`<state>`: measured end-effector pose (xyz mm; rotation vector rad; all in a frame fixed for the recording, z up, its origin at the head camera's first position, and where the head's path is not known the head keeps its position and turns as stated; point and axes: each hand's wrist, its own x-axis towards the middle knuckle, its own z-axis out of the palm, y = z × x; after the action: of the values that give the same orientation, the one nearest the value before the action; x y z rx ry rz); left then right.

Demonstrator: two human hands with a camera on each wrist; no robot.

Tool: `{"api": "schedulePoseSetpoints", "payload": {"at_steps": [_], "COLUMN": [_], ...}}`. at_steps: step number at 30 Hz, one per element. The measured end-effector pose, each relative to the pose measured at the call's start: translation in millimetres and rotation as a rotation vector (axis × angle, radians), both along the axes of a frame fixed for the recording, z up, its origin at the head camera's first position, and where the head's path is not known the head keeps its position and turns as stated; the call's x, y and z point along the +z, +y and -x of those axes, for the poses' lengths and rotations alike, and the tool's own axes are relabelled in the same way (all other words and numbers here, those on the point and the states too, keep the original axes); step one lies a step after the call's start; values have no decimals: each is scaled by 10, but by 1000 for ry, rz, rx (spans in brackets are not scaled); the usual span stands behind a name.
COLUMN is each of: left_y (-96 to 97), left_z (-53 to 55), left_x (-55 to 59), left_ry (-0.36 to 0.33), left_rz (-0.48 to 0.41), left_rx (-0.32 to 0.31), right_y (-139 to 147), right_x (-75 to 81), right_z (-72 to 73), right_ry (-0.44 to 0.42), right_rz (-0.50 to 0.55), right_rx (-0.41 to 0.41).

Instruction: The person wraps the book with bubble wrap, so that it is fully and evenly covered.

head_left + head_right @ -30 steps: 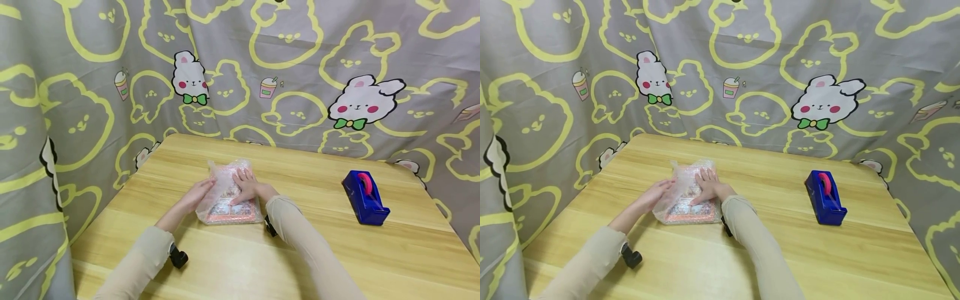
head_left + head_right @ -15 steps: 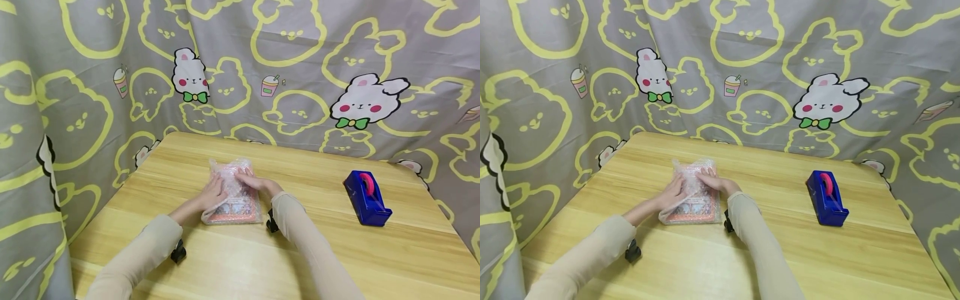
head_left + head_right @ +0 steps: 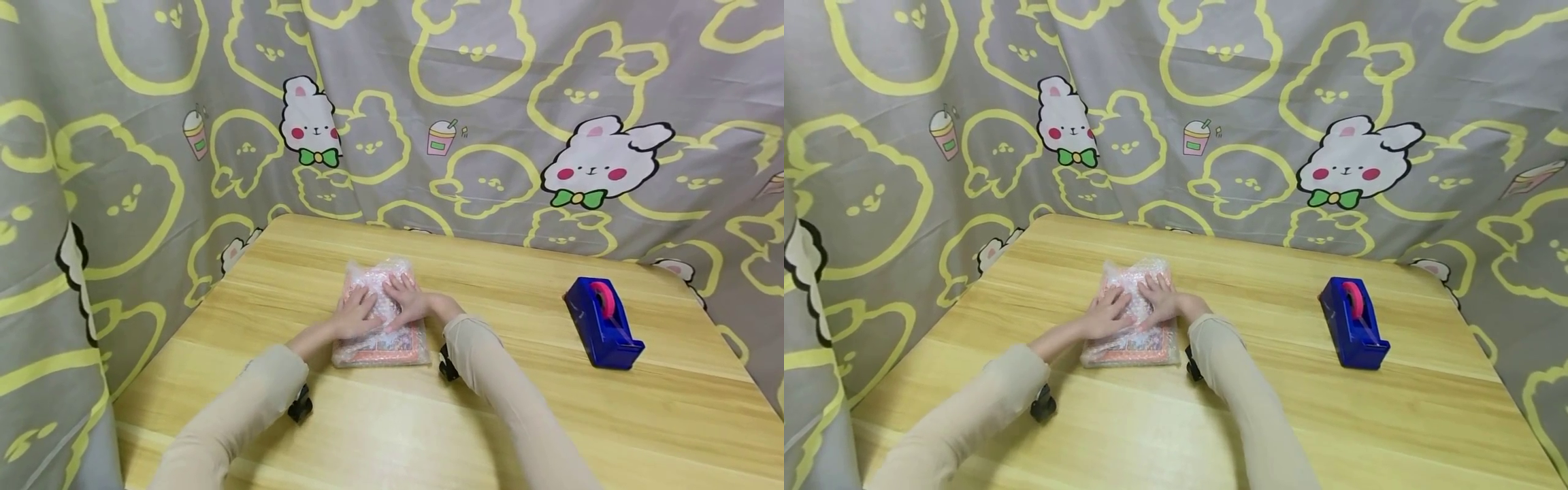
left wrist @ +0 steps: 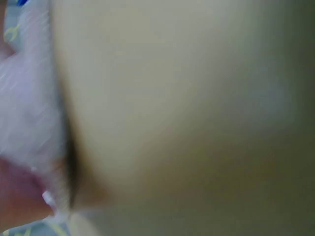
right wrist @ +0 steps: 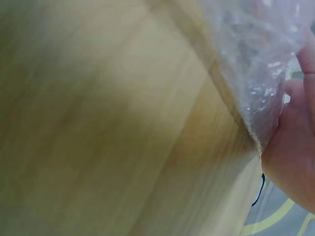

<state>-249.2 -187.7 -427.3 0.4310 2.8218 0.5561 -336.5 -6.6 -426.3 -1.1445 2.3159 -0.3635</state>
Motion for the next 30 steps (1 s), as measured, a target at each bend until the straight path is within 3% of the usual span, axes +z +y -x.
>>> {"api": "schedulePoseSetpoints", "payload": {"at_steps": [6,10,12,18,25,30], "left_y": [-107,-116,-87,38,43,38], "left_z": [82,109,107,65,64,95], "left_x": [207,245,240,186,143,131], "left_ry": [-204,-244,-232,-187,-136,-146], "left_rz": [30,110,162,323,330,323], "left_rx": [-173,-235,-235,-183,-206,-225], "right_y": [-1,-4,7,-28,-15,40], "right_x": [-9,-10,-26,5,30,8], "right_z": [-37,-37,-31,-42,-102,-147], "right_ry": [44,29,15,58,104,131], "right_rz": [8,5,33,-33,-34,13], "right_rx": [-5,-4,-1,-17,-53,-55]}}
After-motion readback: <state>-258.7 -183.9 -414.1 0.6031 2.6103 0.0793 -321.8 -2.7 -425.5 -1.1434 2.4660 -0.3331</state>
